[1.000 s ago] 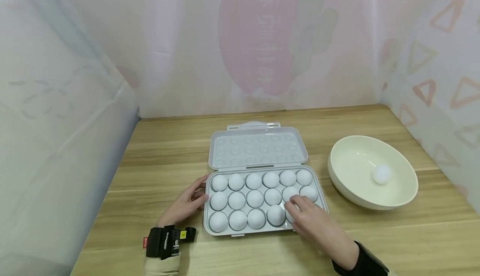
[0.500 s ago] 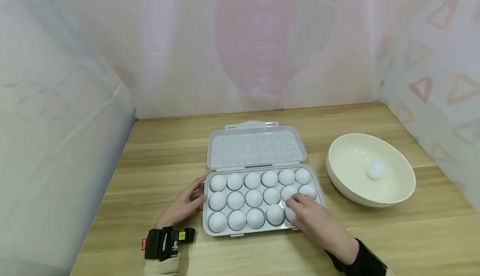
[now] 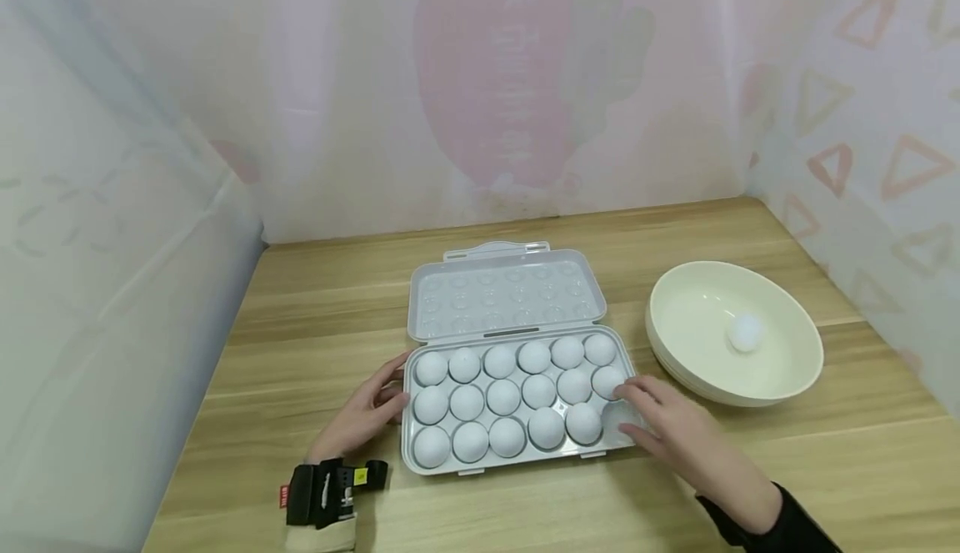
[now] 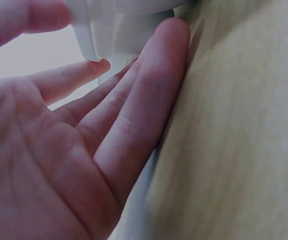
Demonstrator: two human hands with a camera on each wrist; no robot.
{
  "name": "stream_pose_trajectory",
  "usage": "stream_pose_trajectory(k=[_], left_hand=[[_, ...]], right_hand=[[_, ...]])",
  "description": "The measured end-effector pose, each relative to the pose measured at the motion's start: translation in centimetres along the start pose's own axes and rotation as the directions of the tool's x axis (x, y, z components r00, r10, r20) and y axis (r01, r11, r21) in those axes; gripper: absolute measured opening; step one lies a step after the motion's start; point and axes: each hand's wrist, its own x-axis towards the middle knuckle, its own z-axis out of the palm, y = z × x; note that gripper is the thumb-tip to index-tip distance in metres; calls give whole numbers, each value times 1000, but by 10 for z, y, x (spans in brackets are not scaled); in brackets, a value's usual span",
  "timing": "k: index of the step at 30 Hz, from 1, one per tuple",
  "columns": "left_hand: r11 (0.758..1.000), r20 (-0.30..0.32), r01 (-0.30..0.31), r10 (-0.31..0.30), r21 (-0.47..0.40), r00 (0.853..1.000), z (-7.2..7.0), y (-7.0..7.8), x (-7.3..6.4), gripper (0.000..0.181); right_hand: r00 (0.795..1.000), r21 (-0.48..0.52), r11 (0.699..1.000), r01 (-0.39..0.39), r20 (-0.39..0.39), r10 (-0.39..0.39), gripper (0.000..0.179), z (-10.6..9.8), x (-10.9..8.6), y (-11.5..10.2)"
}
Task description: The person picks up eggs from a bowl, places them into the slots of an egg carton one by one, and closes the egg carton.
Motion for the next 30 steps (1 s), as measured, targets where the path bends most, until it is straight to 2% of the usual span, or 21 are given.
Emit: stream_pose_trajectory(k=[13,19,24,27,30], left_hand=[[1000,-12,27,-27,4,1000,0,1,-2,57],[1000,-7,27,-27,2,1000,2,1,-1,58],[1000,-6,25,-24,11,1000,2,0,0,57],[1000,-7,24,-23,16,1000,2,1,0,57],[1000,-9,21,-21,11,1000,2,2,-1,57]], right_hand=[[995,-118,988,-95,17,97,41,-48,-10,47],[986,-230,965,-128,79,150,41,-65,-9,70],[976,-308,941,-137,120,181,39,-70,-6,92],[953,-324,930,-176,181,244,37,-72,-2,107],[911,-319,921,-223,268,313,35,-74,1,121]])
